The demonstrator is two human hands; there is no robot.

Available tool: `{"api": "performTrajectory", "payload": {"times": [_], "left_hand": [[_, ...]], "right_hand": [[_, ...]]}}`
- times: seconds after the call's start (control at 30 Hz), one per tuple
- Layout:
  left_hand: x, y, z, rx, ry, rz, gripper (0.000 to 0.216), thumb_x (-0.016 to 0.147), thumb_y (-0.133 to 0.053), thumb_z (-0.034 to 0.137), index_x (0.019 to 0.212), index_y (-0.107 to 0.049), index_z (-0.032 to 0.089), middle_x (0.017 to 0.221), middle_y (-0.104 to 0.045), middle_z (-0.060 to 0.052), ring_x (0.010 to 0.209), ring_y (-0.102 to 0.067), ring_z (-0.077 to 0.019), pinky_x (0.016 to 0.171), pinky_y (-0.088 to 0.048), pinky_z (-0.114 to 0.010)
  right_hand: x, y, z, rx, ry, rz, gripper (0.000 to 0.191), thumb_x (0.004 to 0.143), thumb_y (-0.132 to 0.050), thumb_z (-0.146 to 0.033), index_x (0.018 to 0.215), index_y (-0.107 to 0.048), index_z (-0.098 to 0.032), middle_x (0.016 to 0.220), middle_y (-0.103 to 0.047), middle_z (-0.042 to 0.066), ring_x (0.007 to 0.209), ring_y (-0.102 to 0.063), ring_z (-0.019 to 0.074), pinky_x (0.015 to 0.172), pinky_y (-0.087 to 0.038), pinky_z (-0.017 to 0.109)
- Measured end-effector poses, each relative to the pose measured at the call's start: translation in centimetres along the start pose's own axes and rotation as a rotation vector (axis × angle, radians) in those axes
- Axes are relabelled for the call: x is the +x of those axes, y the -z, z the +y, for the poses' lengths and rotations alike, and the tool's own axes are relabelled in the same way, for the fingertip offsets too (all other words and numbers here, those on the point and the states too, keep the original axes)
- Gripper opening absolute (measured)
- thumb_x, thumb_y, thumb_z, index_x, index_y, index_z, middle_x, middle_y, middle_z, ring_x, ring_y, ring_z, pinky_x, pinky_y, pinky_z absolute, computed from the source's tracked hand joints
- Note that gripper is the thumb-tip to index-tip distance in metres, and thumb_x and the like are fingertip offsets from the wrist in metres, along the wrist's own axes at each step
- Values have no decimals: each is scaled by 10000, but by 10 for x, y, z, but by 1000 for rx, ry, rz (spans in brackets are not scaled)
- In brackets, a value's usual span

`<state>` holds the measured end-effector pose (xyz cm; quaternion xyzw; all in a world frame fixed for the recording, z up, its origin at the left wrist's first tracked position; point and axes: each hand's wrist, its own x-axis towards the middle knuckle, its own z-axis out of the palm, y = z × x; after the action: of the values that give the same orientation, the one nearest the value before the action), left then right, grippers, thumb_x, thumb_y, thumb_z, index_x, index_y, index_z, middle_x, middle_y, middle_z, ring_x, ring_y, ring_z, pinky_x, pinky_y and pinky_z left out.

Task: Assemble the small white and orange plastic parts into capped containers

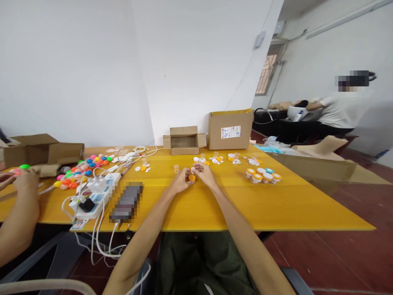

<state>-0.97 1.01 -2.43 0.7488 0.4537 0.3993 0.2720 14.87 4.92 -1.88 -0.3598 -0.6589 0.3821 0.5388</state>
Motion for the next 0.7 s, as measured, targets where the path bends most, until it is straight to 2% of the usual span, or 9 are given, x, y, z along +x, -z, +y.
{"api": "performTrajectory", "payload": {"times": [0.1, 0.27, 0.47, 0.7], "left_hand": [[3, 2, -2, -62, -3, 5, 284, 711, -688, 163, 965, -565, 198, 927, -652, -24, 853, -614, -165, 819, -500, -311], [5, 4, -4, -33, -17, 49, 216, 693, -659, 128, 887, -587, 187, 859, -659, -13, 787, -611, -163, 767, -508, -311], [5, 7, -3, 84, -37, 56, 124, 688, -688, 190, 788, -618, 174, 771, -626, 5, 739, -559, -156, 740, -471, -298], [7, 9, -2, 79, -38, 30, 119, 688, -699, 205, 674, -587, 167, 686, -576, 25, 692, -513, -135, 679, -422, -256]], "right_hand": [[-3, -1, 1, -54, 32, -55, 102, 702, -670, -309, 751, -663, -220, 732, -708, 15, 698, -665, 182, 685, -554, 316], [-8, -5, -2, -129, 70, -112, 50, 734, -648, -263, 741, -671, -219, 719, -722, 11, 684, -676, 183, 677, -551, 310], [-10, -8, -6, -228, 84, -109, 52, 758, -644, -217, 736, -689, -230, 739, -739, 8, 707, -692, 190, 693, -549, 309], [-13, -8, -11, -346, 125, -100, 61, 773, -662, -233, 762, -719, -252, 764, -750, 9, 725, -691, 197, 679, -536, 301]]}}
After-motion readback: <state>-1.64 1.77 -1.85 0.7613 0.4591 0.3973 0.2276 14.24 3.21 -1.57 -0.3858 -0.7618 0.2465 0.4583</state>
